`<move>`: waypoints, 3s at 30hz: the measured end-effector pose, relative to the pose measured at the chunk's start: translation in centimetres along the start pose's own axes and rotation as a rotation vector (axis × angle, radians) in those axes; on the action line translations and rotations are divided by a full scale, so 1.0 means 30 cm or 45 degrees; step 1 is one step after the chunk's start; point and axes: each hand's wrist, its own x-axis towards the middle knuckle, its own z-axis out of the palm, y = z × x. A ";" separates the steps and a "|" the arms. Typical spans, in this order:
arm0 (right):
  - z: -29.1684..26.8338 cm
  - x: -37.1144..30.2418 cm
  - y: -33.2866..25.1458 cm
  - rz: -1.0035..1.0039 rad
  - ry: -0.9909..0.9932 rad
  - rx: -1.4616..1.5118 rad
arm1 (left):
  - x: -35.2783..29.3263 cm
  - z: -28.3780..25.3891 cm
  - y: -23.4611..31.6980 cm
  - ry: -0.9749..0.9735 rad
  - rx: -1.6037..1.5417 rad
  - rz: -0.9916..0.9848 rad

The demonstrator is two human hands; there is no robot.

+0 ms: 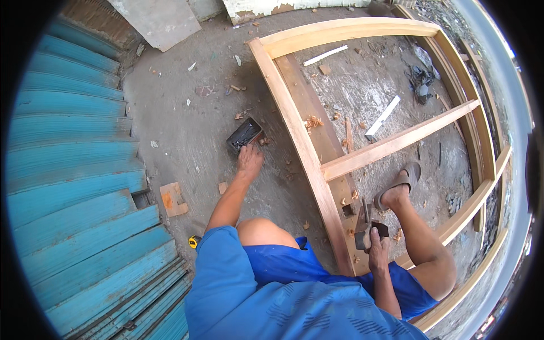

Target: The person shaves a wooden beam on a frame using a hand plane and adjusts the tool's blade with a hammer.

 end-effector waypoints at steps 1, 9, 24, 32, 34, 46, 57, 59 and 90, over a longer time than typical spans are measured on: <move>0.018 0.008 -0.006 -0.016 -0.011 -0.010 | -0.004 0.014 -0.006 -0.019 -0.034 0.001; 0.096 0.023 -0.069 0.008 -0.129 -0.093 | 0.019 -0.183 -0.150 0.222 -0.830 -0.322; 0.053 0.031 0.004 0.020 0.000 -0.018 | 0.022 -0.020 -0.175 -0.058 -0.278 -0.451; 0.045 0.051 -0.054 0.056 0.068 0.157 | -0.085 -0.130 -0.255 -0.112 -0.488 -0.784; 0.072 0.050 -0.086 0.023 0.152 0.303 | -0.037 -0.248 -0.249 0.296 -0.575 -0.707; 0.051 0.098 -0.241 -0.483 0.348 0.121 | 0.346 -0.688 0.417 -0.518 -0.203 0.524; 0.521 0.148 -0.206 -0.537 -0.006 -0.836 | 0.374 -0.514 0.503 -0.143 -0.965 0.628; 0.523 0.182 -0.192 -0.477 0.023 -0.810 | 0.441 -0.521 0.555 -0.093 -1.098 0.704; 0.509 0.222 -0.192 -0.542 -0.077 -0.730 | 0.433 -0.549 0.521 0.076 -1.328 0.744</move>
